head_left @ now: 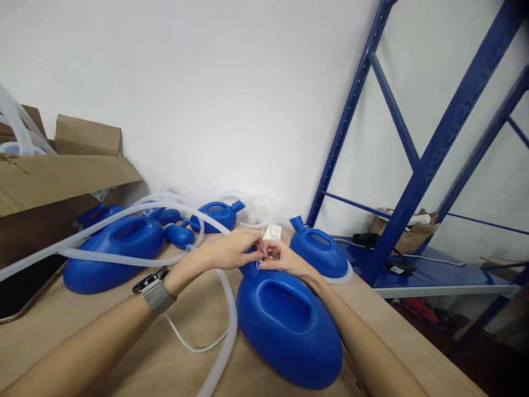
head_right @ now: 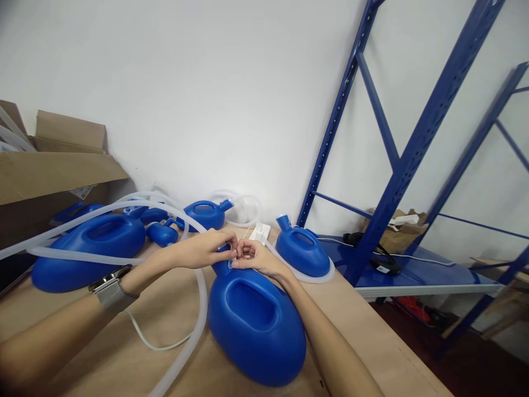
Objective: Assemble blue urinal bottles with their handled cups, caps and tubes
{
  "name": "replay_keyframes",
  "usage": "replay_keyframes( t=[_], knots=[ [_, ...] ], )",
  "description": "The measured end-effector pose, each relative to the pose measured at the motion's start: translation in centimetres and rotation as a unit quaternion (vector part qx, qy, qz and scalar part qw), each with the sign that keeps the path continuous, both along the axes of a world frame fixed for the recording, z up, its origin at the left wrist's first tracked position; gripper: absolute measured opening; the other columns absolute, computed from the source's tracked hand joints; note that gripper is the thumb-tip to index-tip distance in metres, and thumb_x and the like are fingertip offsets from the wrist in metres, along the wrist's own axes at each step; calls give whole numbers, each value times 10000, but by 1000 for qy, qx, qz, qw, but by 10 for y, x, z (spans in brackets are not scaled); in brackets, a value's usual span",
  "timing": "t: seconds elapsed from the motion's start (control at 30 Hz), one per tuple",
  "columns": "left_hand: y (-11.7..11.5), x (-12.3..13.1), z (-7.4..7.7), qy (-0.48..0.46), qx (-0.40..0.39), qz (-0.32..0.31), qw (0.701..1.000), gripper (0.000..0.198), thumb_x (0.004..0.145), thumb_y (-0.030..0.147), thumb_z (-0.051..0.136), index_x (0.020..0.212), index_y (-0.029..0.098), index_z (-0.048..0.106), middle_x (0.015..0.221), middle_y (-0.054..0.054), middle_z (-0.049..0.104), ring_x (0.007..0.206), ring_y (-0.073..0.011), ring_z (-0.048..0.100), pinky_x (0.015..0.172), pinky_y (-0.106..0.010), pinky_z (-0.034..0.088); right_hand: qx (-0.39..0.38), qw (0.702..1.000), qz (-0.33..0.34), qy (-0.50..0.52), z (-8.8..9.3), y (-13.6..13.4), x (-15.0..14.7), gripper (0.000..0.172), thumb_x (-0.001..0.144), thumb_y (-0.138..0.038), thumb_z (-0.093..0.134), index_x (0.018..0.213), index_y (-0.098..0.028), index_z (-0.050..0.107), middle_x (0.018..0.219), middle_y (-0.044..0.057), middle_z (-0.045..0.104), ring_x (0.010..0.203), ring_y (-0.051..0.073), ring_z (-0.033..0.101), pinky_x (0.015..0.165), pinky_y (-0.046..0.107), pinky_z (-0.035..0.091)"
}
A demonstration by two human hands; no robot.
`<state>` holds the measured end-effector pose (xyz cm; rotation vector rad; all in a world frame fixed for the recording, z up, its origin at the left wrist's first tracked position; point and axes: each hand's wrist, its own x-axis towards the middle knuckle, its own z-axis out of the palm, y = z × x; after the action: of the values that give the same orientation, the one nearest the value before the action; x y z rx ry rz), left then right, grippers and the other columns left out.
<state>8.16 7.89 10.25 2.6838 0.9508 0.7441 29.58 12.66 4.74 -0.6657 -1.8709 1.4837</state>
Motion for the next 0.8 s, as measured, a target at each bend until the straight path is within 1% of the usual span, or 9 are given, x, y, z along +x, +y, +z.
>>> replay_keyframes(
  t=[0.1,0.17,0.27,0.4,0.5,0.6,0.7,0.8],
  knots=[
    [1,-1,0,0,-24,-12,1000,167,960,340,563,967,183,621,939,-55,715,782,-195,657,716,-298,478,-21,1000,13,-18,-2,5,1,448,584,-300,969,834,-192,613,817,-38,614,793,131,588,809,264,464],
    [2,-1,0,3,-38,-17,999,150,951,321,579,972,177,614,958,-63,713,810,-199,656,725,-298,475,-37,999,10,-22,-5,8,0,509,583,-275,961,976,-194,648,906,-15,651,884,159,627,874,291,478],
    [3,-1,-2,-4,-40,-28,999,117,949,286,567,947,177,608,968,-65,706,843,-199,648,751,-300,472,-60,998,14,-13,-10,7,-1,621,605,-264,935,1150,-218,639,1030,6,664,993,200,648,932,328,489],
    [4,-1,-4,-12,-52,-63,997,109,956,263,534,963,180,604,991,-67,695,887,-199,637,789,-301,473,-98,994,38,-42,-10,-2,-4,647,690,-324,870,1281,-267,614,1091,7,693,1077,234,651,1028,372,460],
    [4,-2,-4,-22,-49,-74,996,78,948,237,514,959,187,573,956,-51,668,839,-179,607,752,-284,461,-119,990,55,-52,-9,-8,-5,652,717,-380,849,1315,-274,611,1113,15,715,1094,269,668,1062,424,445],
    [3,-2,-6,-44,-37,-65,996,20,924,194,498,932,199,516,882,-18,615,765,-155,555,703,-270,437,-124,989,54,-55,-9,-10,-5,600,733,-430,830,1284,-274,652,1110,15,729,1103,281,674,1076,438,437],
    [2,-1,-9,-73,-37,-48,995,70,891,158,496,902,212,455,811,15,549,713,-139,509,670,-261,419,-92,994,33,-50,-10,-10,-5,521,738,-402,830,1227,-274,705,1132,17,732,1174,280,646,1091,412,428],
    [1,2,-13,-96,-21,-27,995,129,859,134,498,877,225,407,812,22,524,714,-138,495,667,-264,412,-96,995,20,-32,-12,-11,-4,492,730,-355,839,1206,-295,726,1155,6,727,1172,274,649,1071,401,449]
  ],
)
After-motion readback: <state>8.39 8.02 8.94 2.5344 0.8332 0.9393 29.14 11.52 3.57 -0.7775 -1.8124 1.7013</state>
